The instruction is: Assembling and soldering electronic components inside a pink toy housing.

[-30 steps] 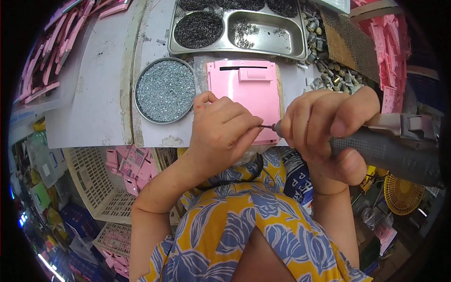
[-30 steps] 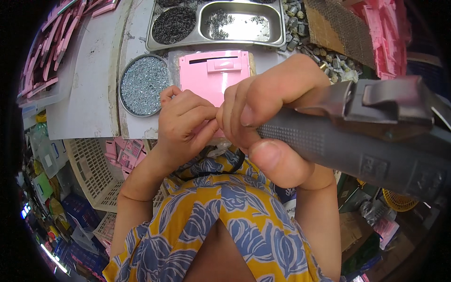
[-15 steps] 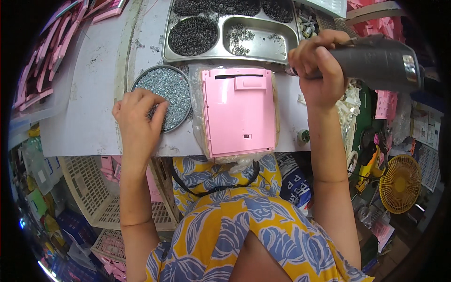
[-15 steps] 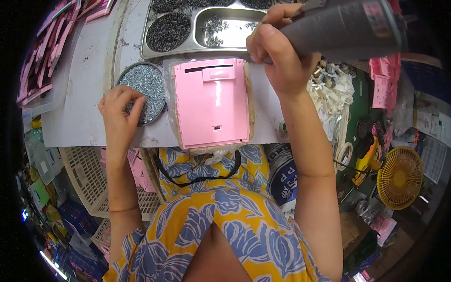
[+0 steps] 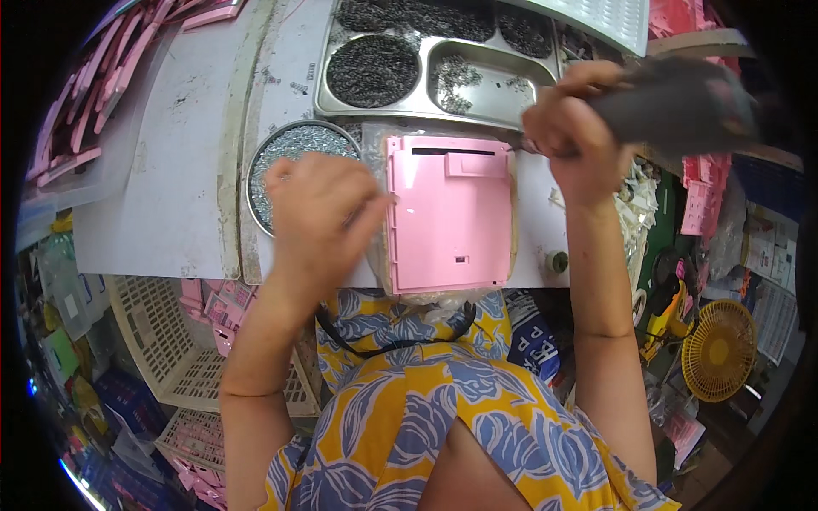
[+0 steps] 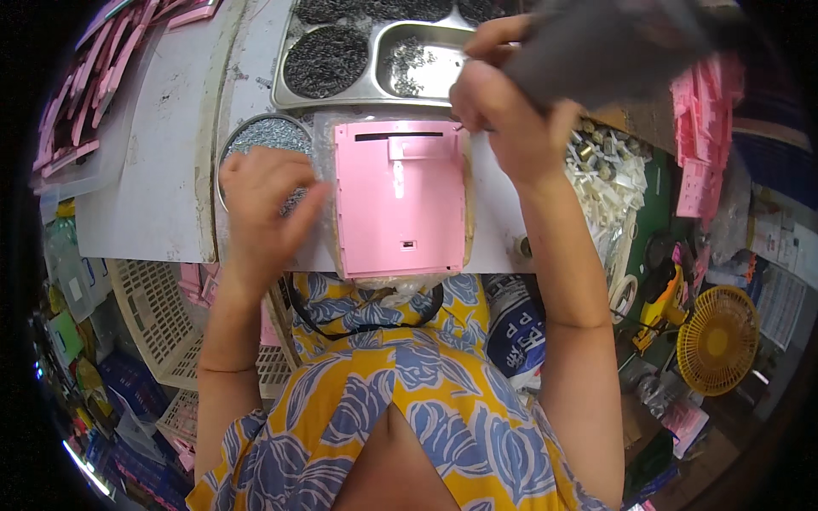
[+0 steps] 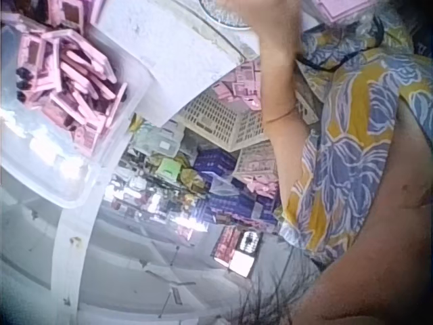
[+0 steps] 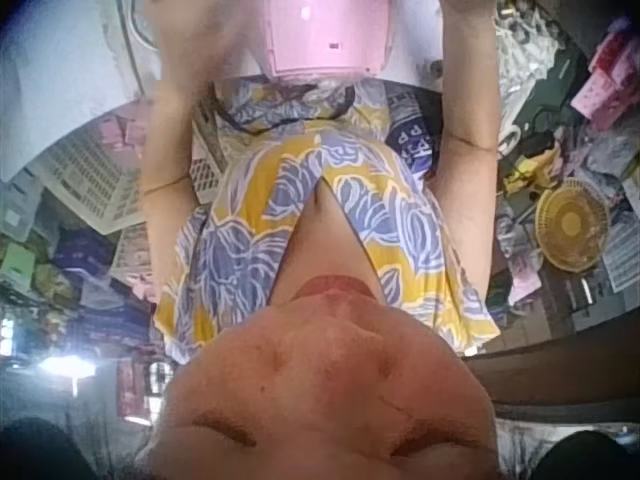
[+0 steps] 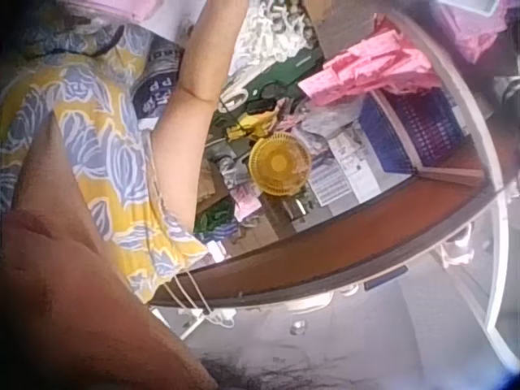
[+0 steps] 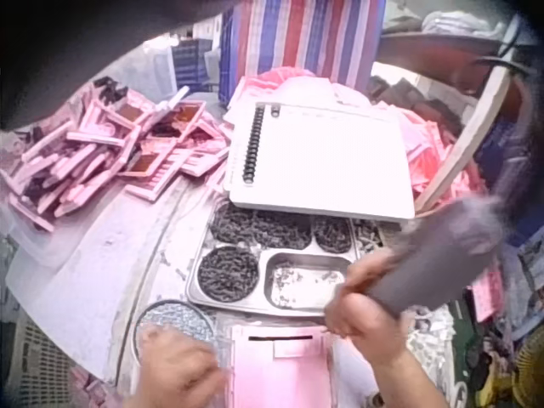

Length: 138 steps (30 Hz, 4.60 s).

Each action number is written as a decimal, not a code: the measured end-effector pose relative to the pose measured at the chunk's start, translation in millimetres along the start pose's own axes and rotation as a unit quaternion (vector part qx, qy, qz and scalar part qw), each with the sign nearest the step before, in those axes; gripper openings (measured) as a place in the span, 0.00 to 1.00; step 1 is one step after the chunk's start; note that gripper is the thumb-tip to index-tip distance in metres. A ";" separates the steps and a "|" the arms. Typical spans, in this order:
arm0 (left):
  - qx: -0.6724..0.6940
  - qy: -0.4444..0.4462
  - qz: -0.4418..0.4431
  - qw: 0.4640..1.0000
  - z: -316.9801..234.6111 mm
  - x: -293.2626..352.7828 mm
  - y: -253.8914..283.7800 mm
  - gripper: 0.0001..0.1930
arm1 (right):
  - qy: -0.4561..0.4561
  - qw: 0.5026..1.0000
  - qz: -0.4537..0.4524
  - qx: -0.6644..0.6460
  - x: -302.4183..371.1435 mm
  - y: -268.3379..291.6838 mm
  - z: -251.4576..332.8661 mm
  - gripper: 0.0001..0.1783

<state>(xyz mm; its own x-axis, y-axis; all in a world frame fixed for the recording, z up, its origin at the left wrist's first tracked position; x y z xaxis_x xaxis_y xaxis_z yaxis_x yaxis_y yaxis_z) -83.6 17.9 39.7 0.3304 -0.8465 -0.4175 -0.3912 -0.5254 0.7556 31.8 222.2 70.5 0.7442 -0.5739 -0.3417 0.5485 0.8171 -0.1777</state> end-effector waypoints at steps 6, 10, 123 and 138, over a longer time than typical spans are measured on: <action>0.155 -0.008 0.007 0.988 -33.6 -4.5 -22.1 0.04 | 0.015 0.988 0.112 -0.108 18.2 -62.4 57.4 0.15; 0.170 0.013 0.005 0.985 -31.1 -0.9 -16.5 0.04 | -0.024 0.988 0.107 -0.108 25.1 -79.9 47.7 0.17; -0.036 -0.160 0.008 0.986 -59.9 -60.6 -54.8 0.17 | 0.038 0.953 0.193 -0.232 65.2 -85.0 81.5 0.17; 0.550 0.580 -0.547 0.249 168.3 596.8 -51.5 0.28 | 0.041 0.946 0.206 -0.246 46.7 -83.3 89.3 0.17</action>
<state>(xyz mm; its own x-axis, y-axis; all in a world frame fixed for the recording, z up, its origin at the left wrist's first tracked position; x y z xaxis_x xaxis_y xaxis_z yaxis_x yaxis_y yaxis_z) -10.9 -474.8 -333.3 0.5321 0.1141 0.8389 0.6907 -0.6316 -0.3522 54.9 122.4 151.8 0.8132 -0.2117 -0.5421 -0.0408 0.9085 -0.4160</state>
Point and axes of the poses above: each hand's wrist, its own x-axis away from the middle knuckle, its own y-axis out of the back of the hand, z = x × y, the point moved 8 cm from there along -x, towards the middle knuckle
